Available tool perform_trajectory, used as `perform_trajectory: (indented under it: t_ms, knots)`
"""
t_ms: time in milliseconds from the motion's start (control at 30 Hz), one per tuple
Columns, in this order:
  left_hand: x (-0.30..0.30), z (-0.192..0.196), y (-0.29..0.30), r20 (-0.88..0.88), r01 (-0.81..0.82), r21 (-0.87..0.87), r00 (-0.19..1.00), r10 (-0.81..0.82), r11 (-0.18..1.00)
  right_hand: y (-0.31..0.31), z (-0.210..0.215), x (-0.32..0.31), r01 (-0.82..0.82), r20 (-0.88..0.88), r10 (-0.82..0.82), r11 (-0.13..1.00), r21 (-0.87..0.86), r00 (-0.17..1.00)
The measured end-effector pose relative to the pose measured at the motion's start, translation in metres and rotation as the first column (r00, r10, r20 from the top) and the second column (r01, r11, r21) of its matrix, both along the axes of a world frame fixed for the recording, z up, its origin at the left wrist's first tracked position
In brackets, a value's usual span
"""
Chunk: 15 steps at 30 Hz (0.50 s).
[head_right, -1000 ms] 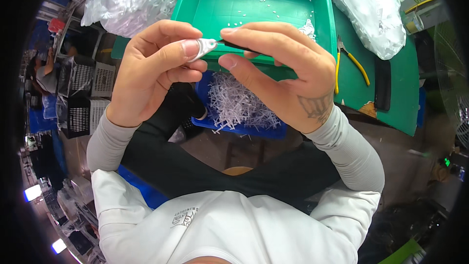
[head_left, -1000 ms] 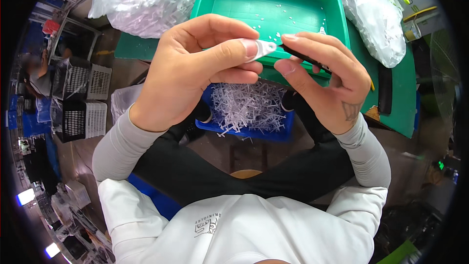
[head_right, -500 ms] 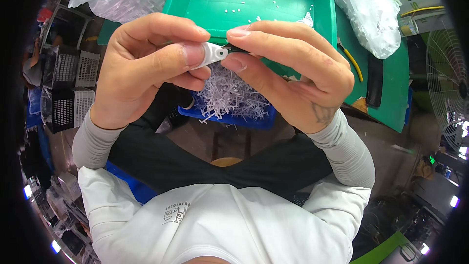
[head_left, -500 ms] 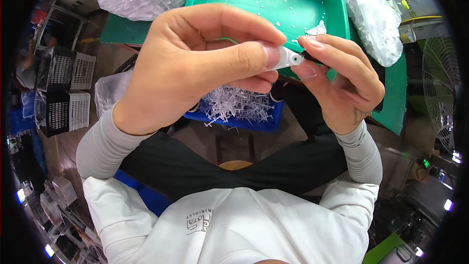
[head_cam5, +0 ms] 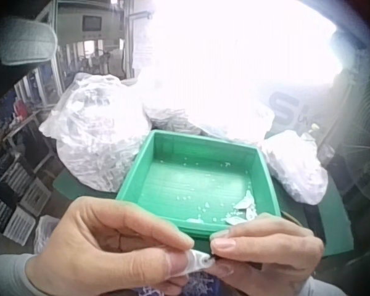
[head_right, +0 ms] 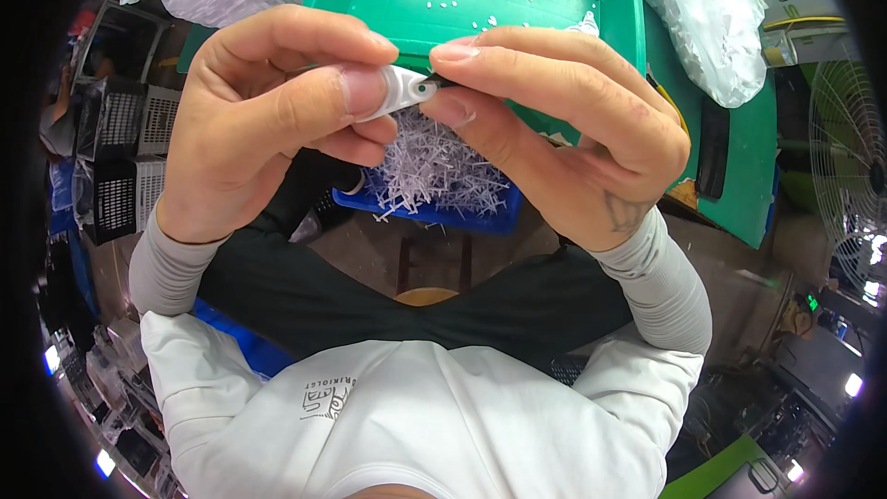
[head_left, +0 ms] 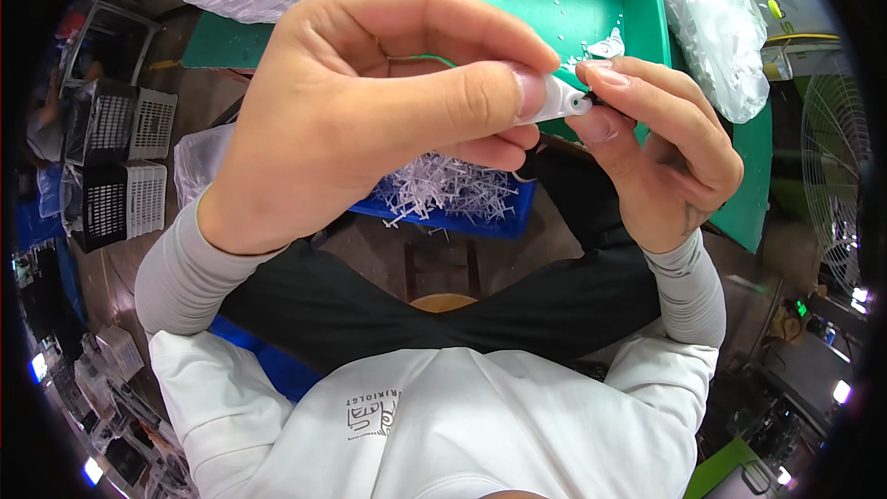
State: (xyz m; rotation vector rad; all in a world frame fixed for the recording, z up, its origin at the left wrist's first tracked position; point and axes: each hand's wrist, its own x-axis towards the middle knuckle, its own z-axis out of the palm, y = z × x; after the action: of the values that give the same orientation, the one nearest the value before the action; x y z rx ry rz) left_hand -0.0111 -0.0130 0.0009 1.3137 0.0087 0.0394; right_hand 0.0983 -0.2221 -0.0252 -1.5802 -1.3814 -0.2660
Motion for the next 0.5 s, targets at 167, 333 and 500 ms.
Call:
perform_trajectory:
  t_ms: [167, 333, 500]
  knots:
    - [-0.0003, 0.0014, -0.0009, -0.034, -0.001, -0.017, 0.999, 0.000, 1.000, -0.0001, -0.0004, -0.0014, 0.018, -0.012, -0.018, 1.000, -0.002, 1.000]
    - [-0.0011, 0.0025, -0.0040, -0.112, 0.032, -0.085, 0.993, -0.042, 0.996, -0.0002, 0.0002, 0.0006, 0.025, -0.005, -0.025, 1.000, 0.011, 1.000]
    - [-0.0013, 0.0021, -0.0036, -0.118, 0.046, -0.096, 0.991, -0.057, 0.994, -0.0009, 0.0001, 0.0009, 0.027, 0.027, -0.027, 1.000, -0.003, 0.999]
